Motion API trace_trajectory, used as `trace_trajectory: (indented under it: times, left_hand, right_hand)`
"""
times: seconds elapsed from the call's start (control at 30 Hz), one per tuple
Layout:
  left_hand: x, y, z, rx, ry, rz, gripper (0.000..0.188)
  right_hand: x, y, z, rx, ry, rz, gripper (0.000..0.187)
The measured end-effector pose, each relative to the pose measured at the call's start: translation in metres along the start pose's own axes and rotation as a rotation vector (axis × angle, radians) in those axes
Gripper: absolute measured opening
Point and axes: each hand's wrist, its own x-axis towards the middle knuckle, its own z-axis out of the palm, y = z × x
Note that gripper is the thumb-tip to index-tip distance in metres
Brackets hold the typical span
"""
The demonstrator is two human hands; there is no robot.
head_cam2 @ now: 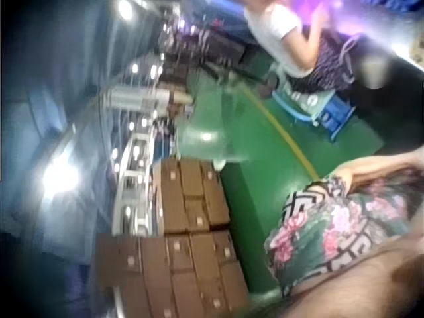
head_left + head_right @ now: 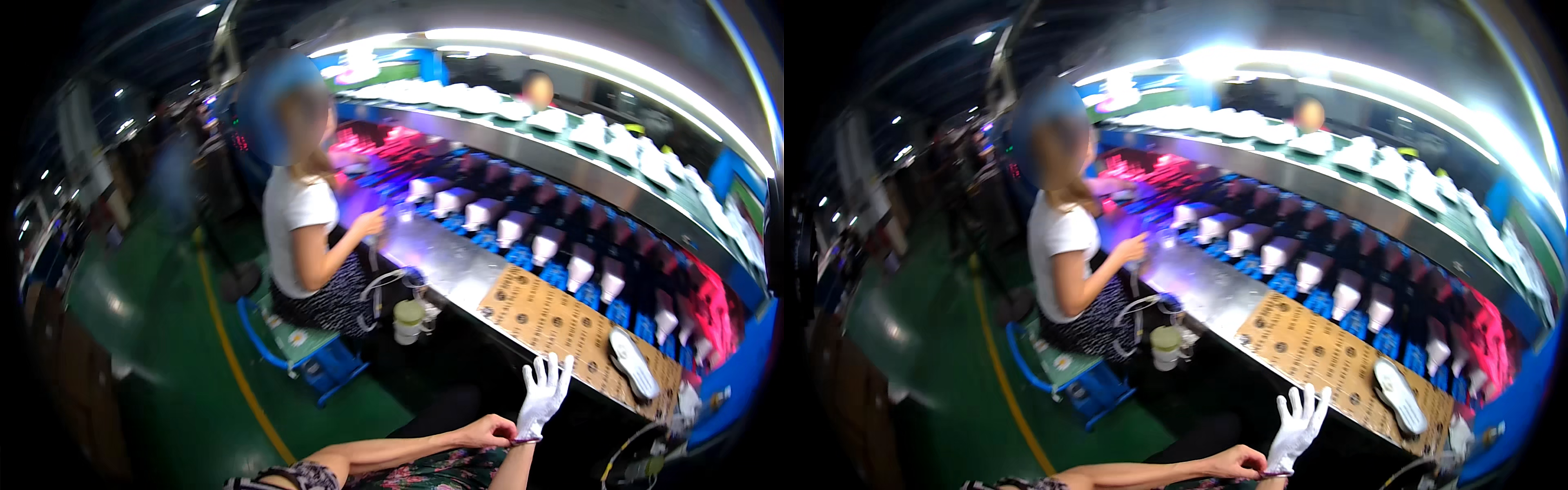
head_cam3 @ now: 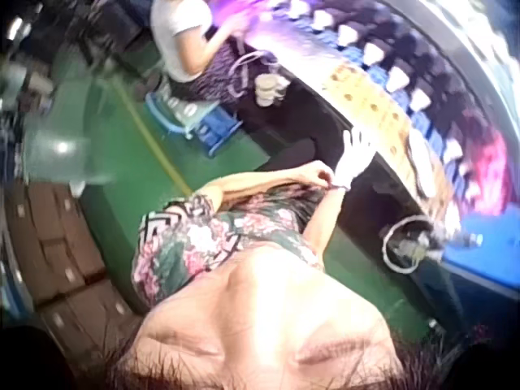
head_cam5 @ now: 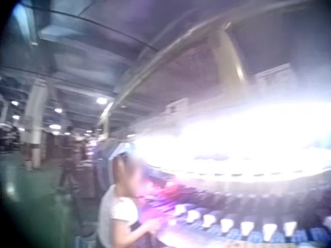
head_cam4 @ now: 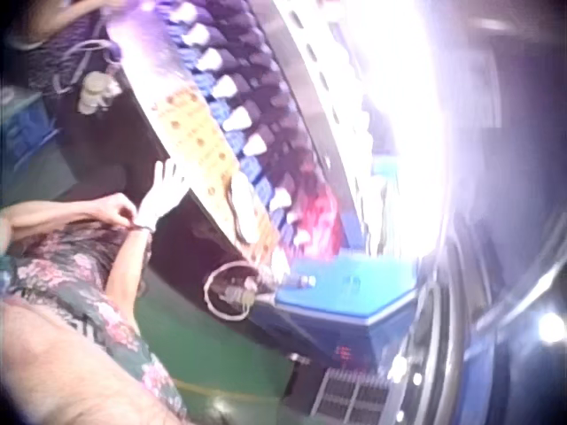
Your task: The person prepares for work by putting on a white glove, picks up a brush connected to a glue reservoir, and applies glue to a shoe insole on a workbench before placing it onto an overhead conveyor belt.
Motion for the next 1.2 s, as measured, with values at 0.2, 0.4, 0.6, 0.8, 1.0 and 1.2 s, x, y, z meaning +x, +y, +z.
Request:
trace_trajectory:
  times: [0.2, 0.4, 0.6, 0.8, 1.0, 1.2]
  left_hand:
    - [-0.024, -0.016, 0.004, 0.069, 0.086, 0.129, 0.008]
    - [-0.030, -0.024, 0.008, 0.227, 0.461, 0.184, 0.015]
    - [-0.036, 0.010, 0.012, 0.475, 0.649, 0.249, 0.029]
    - [-0.036, 0.003, 0.011, 0.878, 0.727, 0.407, 0.025]
    - [-0.027, -0.008, 0.011, 0.907, 0.686, 0.242, 0.018]
    - [-0.019, -0.033, 0.015, 0.672, 0.581, 0.165, 0.014]
  right_hand:
    - [-0.020, 0.038, -0.006, -0.471, -0.228, 0.103, 0.066]
    - [-0.009, 0.057, -0.004, -0.685, -0.236, 0.162, 0.042]
    - [-0.006, 0.086, -0.020, -0.678, -0.107, 0.197, 0.033]
    - [-0.016, 0.100, -0.037, -0.691, 0.022, 0.399, 0.032]
    - [-0.022, 0.106, -0.051, -0.803, 0.001, 0.291, 0.032]
    - [-0.031, 0.099, -0.048, -0.881, 0.101, 0.375, 0.054]
